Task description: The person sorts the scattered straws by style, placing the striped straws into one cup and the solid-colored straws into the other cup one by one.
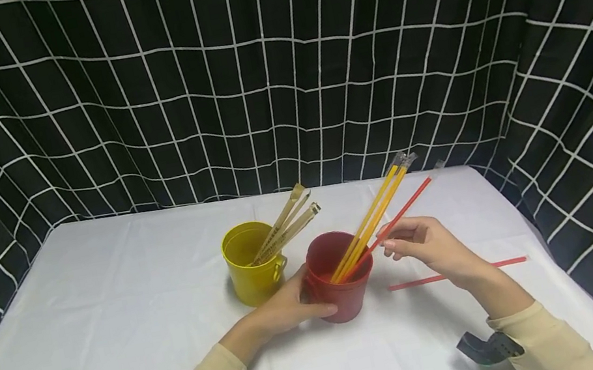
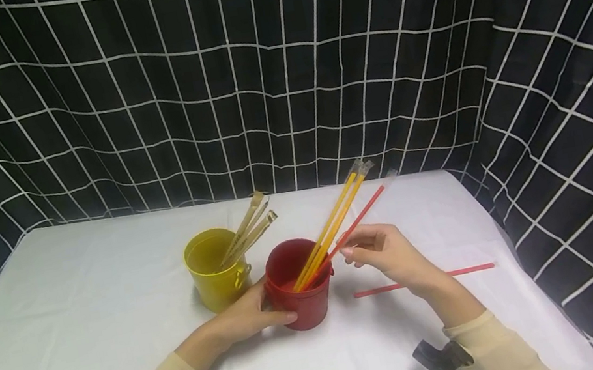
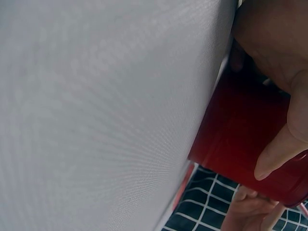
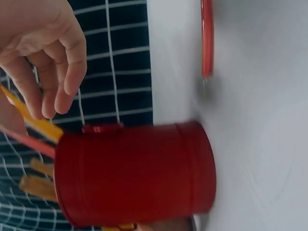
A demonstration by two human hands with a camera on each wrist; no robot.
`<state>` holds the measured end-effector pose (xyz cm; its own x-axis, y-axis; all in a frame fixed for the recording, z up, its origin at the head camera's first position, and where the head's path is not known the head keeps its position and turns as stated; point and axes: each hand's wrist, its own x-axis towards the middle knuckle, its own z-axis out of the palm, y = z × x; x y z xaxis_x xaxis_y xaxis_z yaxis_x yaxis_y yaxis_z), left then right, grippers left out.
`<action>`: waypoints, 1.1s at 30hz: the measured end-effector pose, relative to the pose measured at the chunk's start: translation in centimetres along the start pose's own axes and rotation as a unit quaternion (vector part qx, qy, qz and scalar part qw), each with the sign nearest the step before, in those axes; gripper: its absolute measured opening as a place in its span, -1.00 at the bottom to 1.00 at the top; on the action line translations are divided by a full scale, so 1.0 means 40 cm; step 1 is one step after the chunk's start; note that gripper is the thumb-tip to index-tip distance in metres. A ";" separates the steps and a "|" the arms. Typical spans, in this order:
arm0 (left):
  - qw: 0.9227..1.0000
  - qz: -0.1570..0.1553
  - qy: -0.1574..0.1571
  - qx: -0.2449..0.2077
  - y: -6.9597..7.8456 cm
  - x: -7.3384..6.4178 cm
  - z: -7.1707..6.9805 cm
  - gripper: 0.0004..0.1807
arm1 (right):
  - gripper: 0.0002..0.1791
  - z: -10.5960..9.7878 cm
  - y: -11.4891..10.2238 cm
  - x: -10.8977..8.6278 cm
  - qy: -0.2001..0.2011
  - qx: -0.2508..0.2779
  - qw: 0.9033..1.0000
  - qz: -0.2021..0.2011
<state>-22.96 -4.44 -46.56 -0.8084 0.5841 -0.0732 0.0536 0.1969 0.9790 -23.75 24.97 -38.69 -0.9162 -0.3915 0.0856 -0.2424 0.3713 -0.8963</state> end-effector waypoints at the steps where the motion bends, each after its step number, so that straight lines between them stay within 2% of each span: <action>1: 1.000 0.002 -0.001 -0.001 -0.001 0.001 0.002 -0.01 | -0.67 -0.009 0.003 -0.003 0.005 -0.002 1.000 0.004; 5: 1.000 0.006 -0.002 -0.005 -0.006 0.004 0.005 0.00 | -0.68 -0.046 0.024 -0.013 0.015 -0.002 1.000 0.009; 8: 1.000 0.005 -0.004 -0.007 -0.010 0.006 0.007 0.00 | -0.66 -0.078 0.045 -0.028 0.004 -0.018 1.000 0.011; 14: 1.000 -0.004 -0.001 -0.006 -0.009 0.005 0.008 0.00 | -0.59 -0.143 0.090 -0.047 -0.044 -0.094 0.994 0.035; 17: 1.000 -0.007 0.003 -0.002 -0.008 0.004 0.007 0.00 | -0.58 -0.170 0.115 -0.048 -0.063 -0.111 0.991 0.044; 26: 1.000 -0.009 0.003 0.003 -0.004 0.002 0.005 0.01 | -0.59 -0.218 0.187 -0.060 -0.125 -0.096 0.986 0.062; 33: 1.000 -0.014 0.001 0.003 -0.005 0.002 0.003 -0.01 | -0.61 -0.228 0.220 -0.065 -0.171 -0.082 0.981 0.038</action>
<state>-22.98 -4.35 -46.79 -0.8109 0.5767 -0.0997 0.0350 0.2179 0.9753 -26.40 36.94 -42.83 -0.7797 -0.6064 -0.1560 -0.2509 0.5308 -0.8095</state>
